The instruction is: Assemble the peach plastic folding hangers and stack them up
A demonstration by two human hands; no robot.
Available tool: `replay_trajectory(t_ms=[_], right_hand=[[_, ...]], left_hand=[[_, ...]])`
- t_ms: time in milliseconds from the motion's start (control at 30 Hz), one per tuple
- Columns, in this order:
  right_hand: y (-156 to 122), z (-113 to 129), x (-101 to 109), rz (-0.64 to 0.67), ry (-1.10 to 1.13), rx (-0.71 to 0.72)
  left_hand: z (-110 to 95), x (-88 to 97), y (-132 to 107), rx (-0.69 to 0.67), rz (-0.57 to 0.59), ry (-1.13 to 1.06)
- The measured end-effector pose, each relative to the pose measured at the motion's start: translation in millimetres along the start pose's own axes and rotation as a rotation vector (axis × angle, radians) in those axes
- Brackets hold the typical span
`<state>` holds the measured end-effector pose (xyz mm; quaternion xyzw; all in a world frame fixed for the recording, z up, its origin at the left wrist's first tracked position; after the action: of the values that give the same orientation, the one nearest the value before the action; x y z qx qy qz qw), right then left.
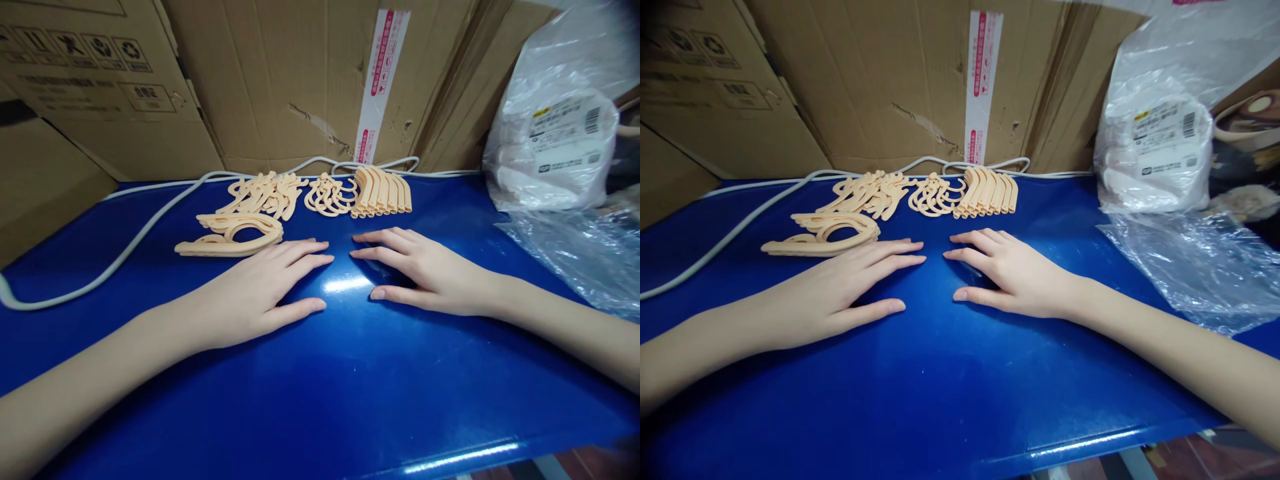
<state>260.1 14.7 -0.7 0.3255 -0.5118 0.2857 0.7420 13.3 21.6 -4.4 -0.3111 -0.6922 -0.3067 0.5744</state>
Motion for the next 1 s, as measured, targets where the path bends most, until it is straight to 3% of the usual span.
replay_trajectory(t_ms=[133,233,333,400,467,567,667,1000], right_hand=[[7.4,2.1,7.8,-0.019,-0.020,-0.026],[13.4,-5.2,25.0,-0.112,0.036,-0.094],[17.6,-27.9,49.1,-0.239,0.069,-0.219],[19.8,-51.5,62.9,-0.288,-0.038,-0.370],[22.5,-78.2,69.7,-0.259,-0.136,-0.532],[27.1,-114.0,67.3,-0.177,-0.171,-0.725],[31.8,-133.4,58.3,-0.139,-0.179,-0.776],[37.4,-148.0,50.5,-0.131,-0.195,-0.856]], left_hand=[[4.7,2.0,0.4,-0.023,-0.043,0.020],[7.6,0.7,-0.2,-0.033,-0.056,0.022],[9.7,-1.7,-1.4,-0.031,-0.074,0.014],[10.3,-2.5,-2.1,-0.029,-0.080,0.010],[10.2,-2.5,-2.5,-0.031,-0.074,0.010],[9.8,-1.5,-2.7,-0.035,-0.057,0.015],[10.3,-0.6,-3.1,-0.030,-0.056,0.027],[8.5,1.1,-5.1,-0.057,-0.066,0.041]])
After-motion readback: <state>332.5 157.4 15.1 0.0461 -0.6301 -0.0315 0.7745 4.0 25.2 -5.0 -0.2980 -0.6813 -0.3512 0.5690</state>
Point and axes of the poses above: each hand's wrist, its own y-axis towards the middle knuckle, its own x-axis out of the back of the hand, z = x × y, the point moved 3 cm from there along y, towards the middle knuckle, and after that the axes turned 7 degrees about y, right-handed, at the moved point
